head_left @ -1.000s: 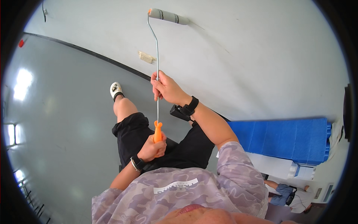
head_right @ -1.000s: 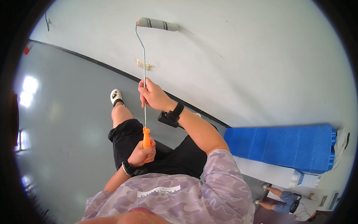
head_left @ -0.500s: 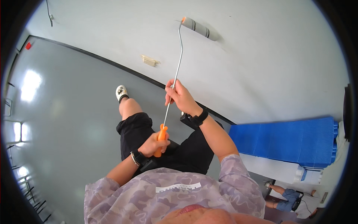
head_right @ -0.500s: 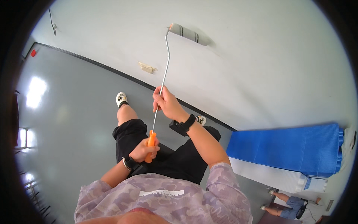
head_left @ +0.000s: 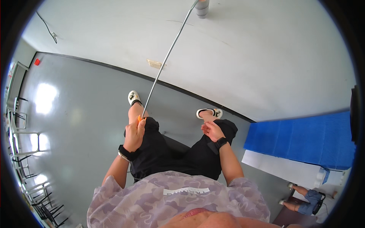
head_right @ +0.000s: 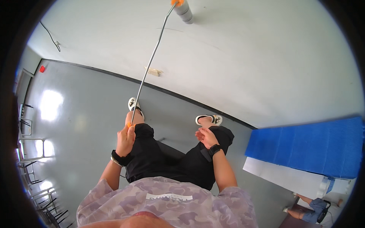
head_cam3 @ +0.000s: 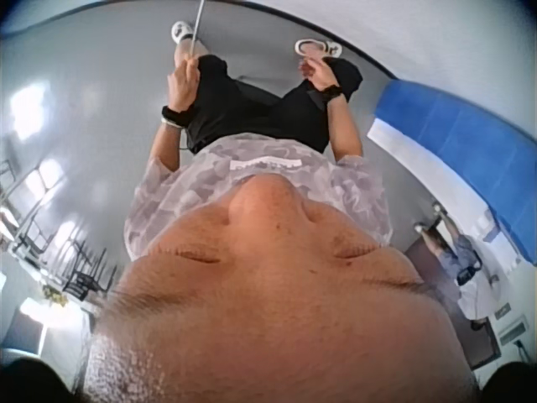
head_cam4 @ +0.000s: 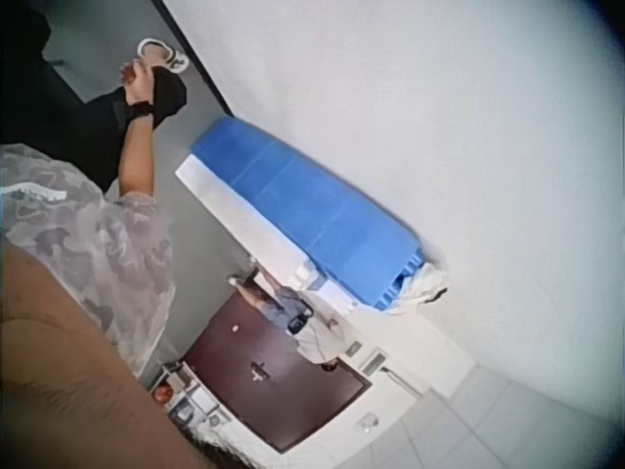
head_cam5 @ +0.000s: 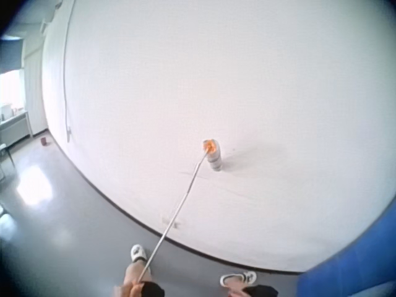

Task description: Painting a white wall using a paint roller with an extension handle.

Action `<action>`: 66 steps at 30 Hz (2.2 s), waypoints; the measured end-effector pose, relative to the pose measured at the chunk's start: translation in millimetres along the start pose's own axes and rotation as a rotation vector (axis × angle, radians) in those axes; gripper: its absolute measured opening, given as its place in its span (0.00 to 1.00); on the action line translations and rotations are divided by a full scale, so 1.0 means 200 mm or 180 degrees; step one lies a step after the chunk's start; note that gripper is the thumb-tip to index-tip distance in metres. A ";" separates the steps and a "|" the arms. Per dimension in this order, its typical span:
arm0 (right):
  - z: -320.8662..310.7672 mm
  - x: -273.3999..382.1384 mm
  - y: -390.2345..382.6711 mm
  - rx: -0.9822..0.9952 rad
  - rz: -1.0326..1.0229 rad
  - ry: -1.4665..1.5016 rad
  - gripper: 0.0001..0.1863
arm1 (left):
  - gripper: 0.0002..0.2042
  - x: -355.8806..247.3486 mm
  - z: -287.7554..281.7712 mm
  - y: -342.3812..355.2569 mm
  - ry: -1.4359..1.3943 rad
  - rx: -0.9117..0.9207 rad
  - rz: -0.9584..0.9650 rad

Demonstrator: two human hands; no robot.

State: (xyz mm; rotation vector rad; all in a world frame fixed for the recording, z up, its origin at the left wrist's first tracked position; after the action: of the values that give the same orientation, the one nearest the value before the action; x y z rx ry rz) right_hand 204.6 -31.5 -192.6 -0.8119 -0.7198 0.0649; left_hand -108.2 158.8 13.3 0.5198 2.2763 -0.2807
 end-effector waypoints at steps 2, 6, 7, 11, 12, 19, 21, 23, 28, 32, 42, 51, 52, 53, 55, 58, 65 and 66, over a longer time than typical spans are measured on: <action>-0.03 -0.01 -0.02 -0.0076 -0.0007 0.0693 0.08 | 0.17 0.07 0.04 0.00 0.0121 -0.0128 0.0038; -0.10 0.00 0.00 -0.0124 -0.0001 0.0838 0.06 | 0.17 0.15 0.08 0.01 0.0399 -0.0208 -0.0009; -0.11 0.00 -0.01 -0.0205 0.0023 0.0746 0.05 | 0.17 0.15 0.08 0.01 0.0428 -0.0215 -0.0001; -0.09 -0.01 0.03 -0.0033 0.0055 0.0633 0.05 | 0.17 0.20 0.05 0.00 0.0536 -0.0174 -0.0085; -0.09 -0.02 0.04 -0.0049 0.0081 0.0606 0.05 | 0.17 0.22 0.04 0.00 0.0675 -0.0182 -0.0107; -0.12 -0.04 0.06 -0.0076 0.0059 0.0422 0.05 | 0.18 0.11 -0.08 -0.03 0.0476 -0.0340 -0.0088; -0.13 -0.03 0.05 -0.0133 0.0027 0.0425 0.06 | 0.18 0.03 -0.11 0.00 0.0311 -0.0344 0.0057; -0.12 -0.04 0.04 -0.0158 0.0006 0.0418 0.06 | 0.19 -0.10 -0.16 0.04 0.0031 -0.0541 0.0416; -0.10 -0.03 0.04 -0.0235 -0.0009 0.0438 0.07 | 0.19 -0.19 -0.14 0.22 0.0007 -0.0374 0.0439; -0.12 -0.03 0.04 -0.0221 -0.0024 0.0492 0.06 | 0.17 0.01 -0.03 0.19 0.0342 -0.0349 0.0395; -0.14 -0.08 0.08 -0.0285 0.0110 0.0397 0.06 | 0.15 0.16 -0.08 0.03 0.0624 -0.0171 0.0013; -0.15 -0.05 0.08 -0.0342 0.0061 0.0373 0.06 | 0.16 0.26 -0.09 0.15 0.0838 -0.0262 0.0016; -0.14 -0.06 0.07 -0.0325 0.0079 0.0377 0.06 | 0.16 0.32 -0.08 0.13 0.0857 -0.0268 0.0002; -0.13 -0.05 0.07 -0.0355 0.0078 0.0423 0.06 | 0.16 0.40 -0.06 0.11 0.0893 -0.0255 -0.0048; -0.15 -0.05 0.07 -0.0395 0.0070 0.0453 0.06 | 0.16 0.47 -0.04 0.08 0.0954 -0.0238 -0.0097; -0.15 -0.05 0.07 -0.0339 0.0092 0.0336 0.07 | 0.16 0.42 -0.06 0.04 0.0750 -0.0264 -0.0250; -0.13 -0.07 0.09 -0.0267 0.0125 0.0202 0.08 | 0.19 0.29 -0.12 0.14 0.0352 -0.0447 0.0018; -0.13 -0.07 0.09 -0.0271 0.0116 0.0209 0.08 | 0.19 0.30 -0.12 0.14 0.0353 -0.0449 0.0010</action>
State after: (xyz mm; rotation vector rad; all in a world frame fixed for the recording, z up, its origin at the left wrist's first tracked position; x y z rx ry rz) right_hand 214.1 -40.1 -224.0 -0.9048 -0.6492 0.0402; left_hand -147.5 208.2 -15.8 0.4762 2.3813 -0.0905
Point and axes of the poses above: each hand's wrist, its own y-axis towards the middle knuckle, its own z-axis out of the palm, x = y × z, the point moved 10 cm from there along y, towards the middle knuckle, and after that the axes turned 15 degrees about y, right-handed, at the moved point
